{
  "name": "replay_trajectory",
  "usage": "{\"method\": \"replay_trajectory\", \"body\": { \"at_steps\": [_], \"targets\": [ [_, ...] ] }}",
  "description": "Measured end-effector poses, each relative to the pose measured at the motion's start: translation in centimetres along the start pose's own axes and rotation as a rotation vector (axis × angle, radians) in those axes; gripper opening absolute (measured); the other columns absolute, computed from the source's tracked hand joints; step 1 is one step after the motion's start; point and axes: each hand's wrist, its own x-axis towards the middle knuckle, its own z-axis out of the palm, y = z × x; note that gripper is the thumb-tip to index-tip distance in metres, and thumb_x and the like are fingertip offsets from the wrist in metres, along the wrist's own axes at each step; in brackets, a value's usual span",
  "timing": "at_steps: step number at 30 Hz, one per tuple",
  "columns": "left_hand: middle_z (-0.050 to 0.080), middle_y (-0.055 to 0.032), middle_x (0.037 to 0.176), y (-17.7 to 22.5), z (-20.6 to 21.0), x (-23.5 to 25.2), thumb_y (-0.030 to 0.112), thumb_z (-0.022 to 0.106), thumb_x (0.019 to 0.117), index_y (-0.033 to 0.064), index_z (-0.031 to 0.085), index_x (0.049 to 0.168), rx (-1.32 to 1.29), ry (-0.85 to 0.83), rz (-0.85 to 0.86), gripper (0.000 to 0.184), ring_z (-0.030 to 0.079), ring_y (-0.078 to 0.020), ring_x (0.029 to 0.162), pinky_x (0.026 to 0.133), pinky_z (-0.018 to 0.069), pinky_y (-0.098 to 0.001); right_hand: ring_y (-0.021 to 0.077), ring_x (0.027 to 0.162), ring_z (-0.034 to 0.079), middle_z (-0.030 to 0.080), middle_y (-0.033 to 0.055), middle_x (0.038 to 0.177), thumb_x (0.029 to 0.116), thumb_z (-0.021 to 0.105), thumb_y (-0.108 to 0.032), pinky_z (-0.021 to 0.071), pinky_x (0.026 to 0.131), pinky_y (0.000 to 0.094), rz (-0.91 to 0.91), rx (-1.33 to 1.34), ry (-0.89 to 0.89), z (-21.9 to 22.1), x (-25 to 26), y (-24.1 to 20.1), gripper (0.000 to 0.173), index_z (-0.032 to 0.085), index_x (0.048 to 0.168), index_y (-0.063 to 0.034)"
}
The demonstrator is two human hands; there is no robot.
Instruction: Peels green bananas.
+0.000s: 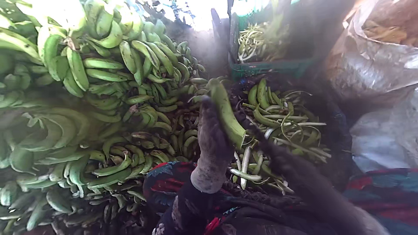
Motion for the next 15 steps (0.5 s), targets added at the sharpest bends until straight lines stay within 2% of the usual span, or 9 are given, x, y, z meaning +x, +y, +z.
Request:
{"method": "replay_trajectory", "body": {
  "at_steps": [1,2,3,5,8,10,12,14,15],
  "targets": [
    [0.065,0.0000,0.100,0.1,-0.1,0.1,0.045,0.027,0.1101,0.0176,0.053,0.131,0.098,0.013,-0.041,0.044,0.066,-0.0086,0.081,0.067,0.0595,-0.0268,0.0141,0.108,0.068,0.070,0.0096,0.125,0.1060,0.049,-0.029,0.0564,0.096,0.0373,-0.073,-0.057,0.067,-1.6,0.4,-0.6,0.041,0.062,0.140,-0.0082],
    [0.065,0.0012,0.109,0.3,0.0,0.3,0.042,0.027,0.1107,0.0182,0.052,0.137,0.187,0.009,-0.067,0.043,0.066,-0.0066,0.091,0.073,0.0586,-0.0249,0.0139,0.101,0.067,0.071,0.0071,0.116,0.1045,0.050,-0.033,0.0555,0.088,0.0401,-0.187,-0.197,0.140,-2.7,0.7,-0.7,0.039,0.066,0.136,-0.0163],
    [0.064,0.0017,0.118,0.4,0.2,0.5,0.039,0.028,0.1110,0.0184,0.051,0.142,0.263,0.006,-0.081,0.043,0.064,-0.0057,0.100,0.081,0.0568,-0.0247,0.0157,0.101,0.065,0.071,0.0047,0.111,0.1032,0.052,-0.037,0.0526,0.087,0.0443,-0.293,-0.359,0.195,-3.4,1.0,-0.8,0.039,0.066,0.138,-0.0278],
    [0.064,0.0007,0.116,0.0,0.9,0.7,0.033,0.029,0.1113,0.0169,0.051,0.142,0.325,-0.001,-0.093,0.041,0.064,-0.0062,0.098,0.081,0.0558,-0.0250,0.0236,0.098,0.065,0.071,0.0066,0.104,0.1020,0.054,-0.038,0.0492,0.084,0.0539,-0.411,-0.549,0.272,-3.8,1.7,-1.0,0.040,0.063,0.141,-0.0358],
    [0.065,-0.0017,0.112,-2.4,0.2,-1.9,0.038,0.033,0.1082,0.0138,0.046,0.146,0.392,-0.143,-0.127,0.047,0.064,-0.0065,0.090,0.076,0.0566,-0.0268,0.0438,0.093,0.066,0.069,0.0228,0.107,0.1004,0.060,-0.033,0.0478,0.074,0.0656,-0.403,-0.711,0.406,-4.1,4.8,0.0,0.041,0.064,0.141,-0.0284],
    [0.067,-0.0049,0.105,-3.5,-0.3,-3.7,0.047,0.034,0.1070,0.0126,0.048,0.143,0.304,-0.117,-0.265,0.052,0.067,-0.0110,0.085,0.073,0.0593,-0.0293,0.0541,0.098,0.064,0.066,0.0307,0.112,0.1020,0.057,-0.034,0.0456,0.075,0.0732,-0.249,-0.776,0.409,-5.6,7.1,0.8,0.033,0.070,0.126,-0.0152],
    [0.067,-0.0051,0.098,-2.9,-1.2,-3.6,0.044,0.033,0.1085,0.0127,0.053,0.136,0.251,-0.041,-0.313,0.047,0.067,-0.0129,0.080,0.070,0.0593,-0.0306,0.0456,0.099,0.065,0.067,0.0253,0.112,0.1058,0.051,-0.036,0.0473,0.077,0.0649,-0.212,-0.706,0.340,-6.5,7.2,0.6,0.037,0.070,0.128,-0.0133],
    [0.067,-0.0044,0.097,-1.7,-1.8,-2.3,0.044,0.038,0.1083,0.0154,0.053,0.135,0.189,0.041,-0.195,0.042,0.067,-0.0133,0.076,0.066,0.0608,-0.0319,0.0247,0.090,0.068,0.072,0.0109,0.105,0.1048,0.050,-0.038,0.0544,0.075,0.0478,-0.343,-0.512,0.214,-6.3,5.9,0.4,0.042,0.065,0.140,-0.0199],
    [0.066,-0.0026,0.104,-1.0,-1.7,-1.6,0.045,0.039,0.1081,0.0188,0.050,0.141,0.212,0.062,-0.111,0.043,0.067,-0.0111,0.083,0.071,0.0604,-0.0308,0.0152,0.092,0.066,0.071,0.0026,0.107,0.1037,0.052,-0.041,0.0565,0.078,0.0419,-0.371,-0.389,0.118,-5.9,5.2,0.4,0.044,0.062,0.144,-0.0266]
  ]
}}
